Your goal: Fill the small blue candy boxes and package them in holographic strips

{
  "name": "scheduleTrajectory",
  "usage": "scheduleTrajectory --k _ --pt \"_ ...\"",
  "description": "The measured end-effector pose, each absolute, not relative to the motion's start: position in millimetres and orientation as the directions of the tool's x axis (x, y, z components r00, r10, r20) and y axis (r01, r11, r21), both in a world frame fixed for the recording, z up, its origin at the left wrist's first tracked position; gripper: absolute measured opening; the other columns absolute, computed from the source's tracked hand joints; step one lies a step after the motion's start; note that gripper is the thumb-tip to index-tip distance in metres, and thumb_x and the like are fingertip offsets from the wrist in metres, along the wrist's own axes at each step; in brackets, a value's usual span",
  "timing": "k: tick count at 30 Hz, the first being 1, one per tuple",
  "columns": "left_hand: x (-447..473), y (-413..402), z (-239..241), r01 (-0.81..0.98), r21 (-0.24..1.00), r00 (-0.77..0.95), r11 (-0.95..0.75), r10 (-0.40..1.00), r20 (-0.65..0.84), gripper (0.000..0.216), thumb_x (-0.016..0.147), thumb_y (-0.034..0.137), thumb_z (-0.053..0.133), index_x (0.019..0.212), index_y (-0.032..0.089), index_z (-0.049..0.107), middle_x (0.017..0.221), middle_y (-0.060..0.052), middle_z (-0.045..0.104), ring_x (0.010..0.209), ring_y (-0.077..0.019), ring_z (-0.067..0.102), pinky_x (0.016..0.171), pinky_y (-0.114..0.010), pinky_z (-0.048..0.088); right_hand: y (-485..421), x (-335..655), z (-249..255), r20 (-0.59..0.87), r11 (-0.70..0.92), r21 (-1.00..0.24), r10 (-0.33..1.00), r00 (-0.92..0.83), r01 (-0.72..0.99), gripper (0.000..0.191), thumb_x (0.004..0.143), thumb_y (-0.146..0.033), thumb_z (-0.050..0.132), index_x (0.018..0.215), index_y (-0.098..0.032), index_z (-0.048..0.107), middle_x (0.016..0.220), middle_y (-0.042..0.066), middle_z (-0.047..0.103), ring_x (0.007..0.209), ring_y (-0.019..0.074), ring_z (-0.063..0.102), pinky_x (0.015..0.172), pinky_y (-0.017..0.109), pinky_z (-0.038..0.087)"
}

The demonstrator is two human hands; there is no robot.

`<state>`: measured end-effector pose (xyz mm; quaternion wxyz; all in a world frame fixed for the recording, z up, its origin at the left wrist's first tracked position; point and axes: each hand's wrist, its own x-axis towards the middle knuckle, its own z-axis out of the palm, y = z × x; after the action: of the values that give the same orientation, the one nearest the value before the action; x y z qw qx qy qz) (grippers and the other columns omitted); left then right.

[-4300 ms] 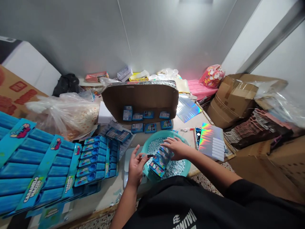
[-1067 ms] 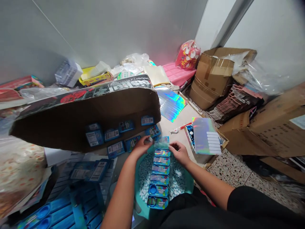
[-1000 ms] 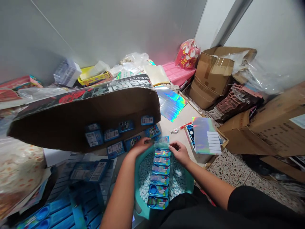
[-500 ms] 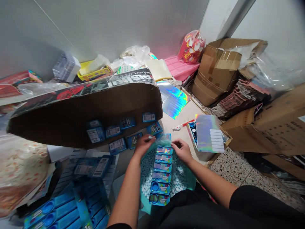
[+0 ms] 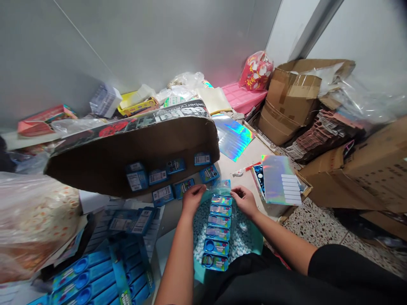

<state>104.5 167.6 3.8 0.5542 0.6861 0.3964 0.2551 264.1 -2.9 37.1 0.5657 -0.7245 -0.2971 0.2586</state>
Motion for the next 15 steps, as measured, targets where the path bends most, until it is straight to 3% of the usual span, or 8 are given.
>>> scheduleTrajectory --k 15 --pt "62 153 12 0.302 0.953 0.429 0.022 0.890 -0.156 0.032 0.084 0.046 0.071 0.086 0.014 0.071 0.083 -0.002 0.074 0.080 -0.0174 0.070 0.082 -0.037 0.057 -1 264 36 -0.066 -0.201 -0.972 0.729 0.681 0.122 0.025 0.078 -0.044 0.064 0.079 -0.020 0.066 0.074 0.004 0.069 0.070 0.0197 0.064 0.067 0.031 0.051"
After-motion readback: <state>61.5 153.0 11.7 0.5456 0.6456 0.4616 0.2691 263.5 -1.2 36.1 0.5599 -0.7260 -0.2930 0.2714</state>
